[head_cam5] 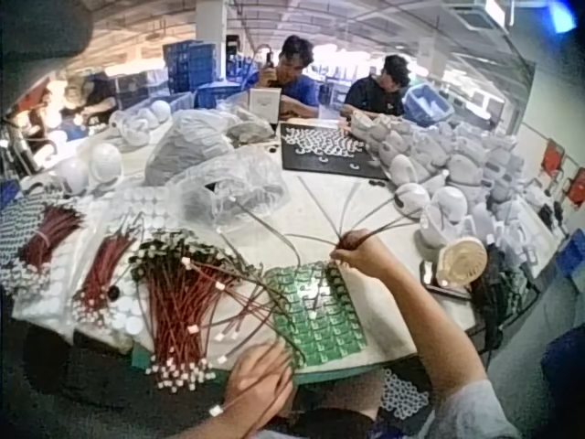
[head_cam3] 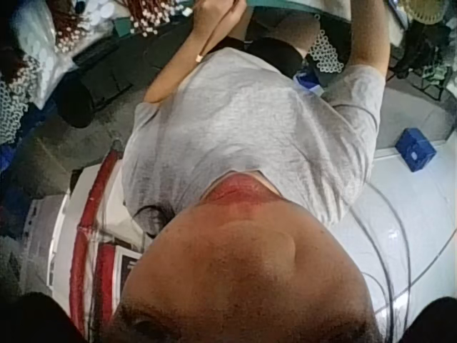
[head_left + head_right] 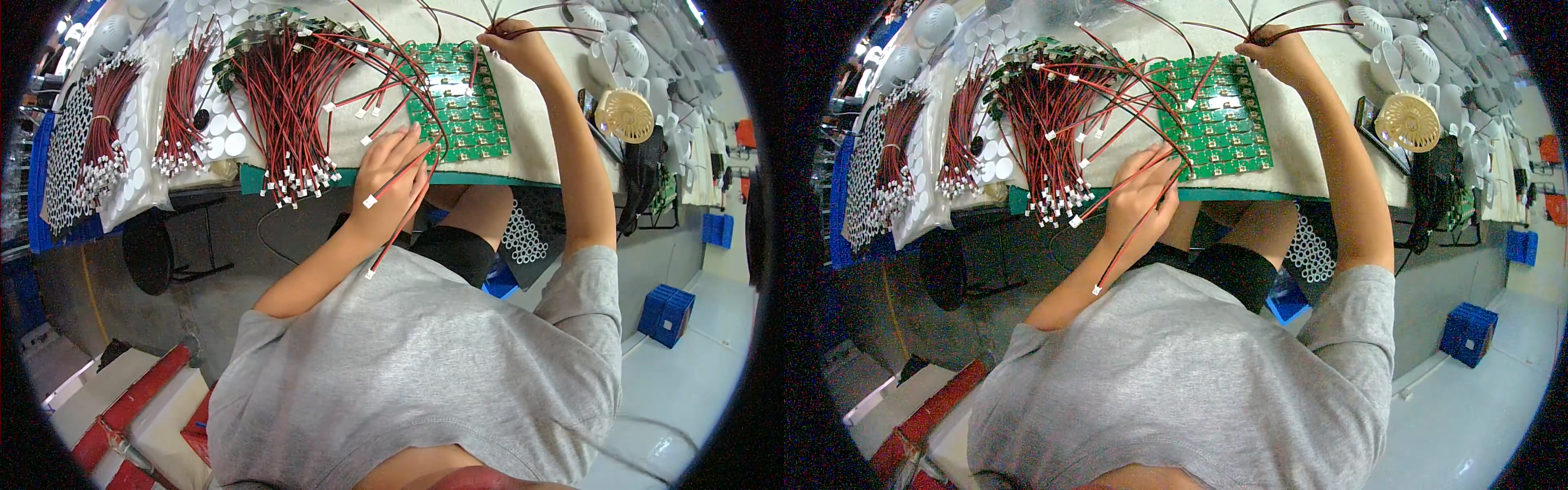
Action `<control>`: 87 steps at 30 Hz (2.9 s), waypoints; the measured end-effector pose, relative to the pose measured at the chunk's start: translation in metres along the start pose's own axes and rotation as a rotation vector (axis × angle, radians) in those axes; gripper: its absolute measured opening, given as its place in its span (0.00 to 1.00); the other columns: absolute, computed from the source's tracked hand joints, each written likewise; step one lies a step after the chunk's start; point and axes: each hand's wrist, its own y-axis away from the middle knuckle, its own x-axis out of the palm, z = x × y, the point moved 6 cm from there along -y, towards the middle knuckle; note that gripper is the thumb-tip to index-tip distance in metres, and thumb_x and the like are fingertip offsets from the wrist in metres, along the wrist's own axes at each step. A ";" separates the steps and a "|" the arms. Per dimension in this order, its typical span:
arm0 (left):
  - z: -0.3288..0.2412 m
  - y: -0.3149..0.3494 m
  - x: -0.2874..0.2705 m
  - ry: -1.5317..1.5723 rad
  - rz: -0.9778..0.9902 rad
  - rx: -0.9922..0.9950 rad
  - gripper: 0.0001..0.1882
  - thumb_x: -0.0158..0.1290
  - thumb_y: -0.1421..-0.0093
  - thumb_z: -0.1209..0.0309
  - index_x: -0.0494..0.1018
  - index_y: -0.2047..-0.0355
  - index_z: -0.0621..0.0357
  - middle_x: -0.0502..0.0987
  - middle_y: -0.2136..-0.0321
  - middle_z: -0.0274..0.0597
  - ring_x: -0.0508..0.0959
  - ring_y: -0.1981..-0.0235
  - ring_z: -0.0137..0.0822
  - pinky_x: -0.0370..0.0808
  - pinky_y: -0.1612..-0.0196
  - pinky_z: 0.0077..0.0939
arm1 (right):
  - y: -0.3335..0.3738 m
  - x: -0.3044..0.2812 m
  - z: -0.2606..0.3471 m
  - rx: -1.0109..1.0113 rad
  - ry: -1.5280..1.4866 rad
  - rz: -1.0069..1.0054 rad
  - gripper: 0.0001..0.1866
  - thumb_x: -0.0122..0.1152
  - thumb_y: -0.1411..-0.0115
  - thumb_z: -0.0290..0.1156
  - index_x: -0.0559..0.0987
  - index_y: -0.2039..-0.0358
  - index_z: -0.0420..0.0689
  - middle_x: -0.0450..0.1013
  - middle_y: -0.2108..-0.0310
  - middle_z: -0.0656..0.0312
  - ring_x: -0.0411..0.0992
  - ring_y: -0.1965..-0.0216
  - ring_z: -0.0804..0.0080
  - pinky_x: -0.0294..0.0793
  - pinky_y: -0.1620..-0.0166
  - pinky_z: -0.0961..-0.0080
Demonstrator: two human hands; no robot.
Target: The person sits at a low table and repeatedly inserts red and black wires with white connectors into a green circuit board. They handle bundles of wires, separating them and plugging them into the board's ports one by one.
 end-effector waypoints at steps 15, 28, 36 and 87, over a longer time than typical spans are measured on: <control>-0.001 0.000 0.000 0.004 -0.022 0.019 0.10 0.50 0.58 0.77 0.71 0.71 0.65 0.69 0.61 0.47 0.68 0.60 0.43 0.65 0.57 0.35 | 0.011 0.009 0.013 -0.299 0.251 -0.073 0.08 0.54 0.53 0.31 0.71 0.78 0.39 0.68 0.81 0.53 0.67 0.78 0.59 0.65 0.72 0.71; 0.000 -0.001 -0.002 0.004 -0.029 0.014 0.13 0.50 0.59 0.79 0.70 0.68 0.65 0.70 0.63 0.48 0.68 0.59 0.44 0.65 0.56 0.33 | 0.007 0.000 0.005 -0.071 0.081 0.048 0.09 0.53 0.51 0.32 0.72 0.78 0.38 0.70 0.84 0.56 0.69 0.82 0.68 0.67 0.78 0.76; 0.001 0.002 0.002 0.022 -0.054 -0.007 0.14 0.49 0.60 0.79 0.70 0.68 0.63 0.70 0.63 0.48 0.68 0.60 0.45 0.65 0.56 0.33 | 0.058 -0.011 0.030 0.036 -0.634 0.111 0.06 0.53 0.50 0.27 0.71 0.75 0.36 0.70 0.75 0.59 0.71 0.73 0.76 0.73 0.69 0.83; 0.001 0.001 0.000 0.007 -0.052 0.015 0.13 0.50 0.58 0.77 0.69 0.69 0.65 0.69 0.62 0.48 0.67 0.60 0.44 0.65 0.56 0.34 | 0.006 0.047 0.047 -0.144 0.341 -0.030 0.13 0.56 0.55 0.39 0.75 0.77 0.40 0.70 0.81 0.51 0.70 0.78 0.56 0.68 0.72 0.69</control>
